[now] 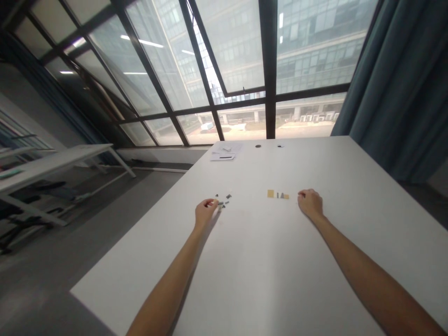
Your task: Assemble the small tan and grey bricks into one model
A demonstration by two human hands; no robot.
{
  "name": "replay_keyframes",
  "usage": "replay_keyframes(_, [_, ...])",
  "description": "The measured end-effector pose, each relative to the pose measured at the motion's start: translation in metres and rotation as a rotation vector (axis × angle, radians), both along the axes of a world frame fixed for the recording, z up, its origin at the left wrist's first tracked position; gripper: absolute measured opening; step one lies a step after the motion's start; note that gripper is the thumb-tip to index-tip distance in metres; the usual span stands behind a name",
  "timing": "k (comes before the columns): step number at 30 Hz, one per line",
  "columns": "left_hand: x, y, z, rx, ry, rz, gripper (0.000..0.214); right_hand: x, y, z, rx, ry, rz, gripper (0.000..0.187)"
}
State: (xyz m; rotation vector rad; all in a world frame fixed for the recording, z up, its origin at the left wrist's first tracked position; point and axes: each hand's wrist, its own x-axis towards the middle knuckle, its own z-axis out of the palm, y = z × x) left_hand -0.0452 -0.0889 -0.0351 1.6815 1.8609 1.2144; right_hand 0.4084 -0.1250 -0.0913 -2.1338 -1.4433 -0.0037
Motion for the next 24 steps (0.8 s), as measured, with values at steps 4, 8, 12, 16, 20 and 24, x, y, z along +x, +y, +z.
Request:
replay_keyframes(4, [0.05, -0.002, 0.018, 0.04, 0.038, -0.178, 0.036, -0.002, -0.001, 0.003, 0.002, -0.006, -0.002, 0.027])
replay_keyframes(8, [0.113, -0.006, 0.022, 0.034, 0.123, -0.355, 0.027, -0.003, -0.002, 0.005, 0.014, 0.017, -0.007, 0.028])
replay_keyframes(12, [0.164, -0.02, 0.009, -0.023, 0.192, -0.526, 0.024, -0.004, -0.002, 0.004, 0.066, 0.072, -0.007, 0.028])
replay_keyframes(16, [0.186, -0.035, -0.007, -0.03, 0.238, -0.619, 0.021, -0.002, 0.0, 0.002, 0.176, 0.12, -0.008, 0.03])
replay_keyframes(20, [0.185, -0.042, -0.014, 0.01, 0.297, -0.683, 0.018, -0.006, -0.003, 0.008, 0.285, 0.125, 0.005, 0.029])
replay_keyframes(24, [0.18, -0.042, -0.016, 0.027, 0.32, -0.711, 0.019, -0.023, -0.013, 0.032, 0.359, 0.119, 0.084, 0.028])
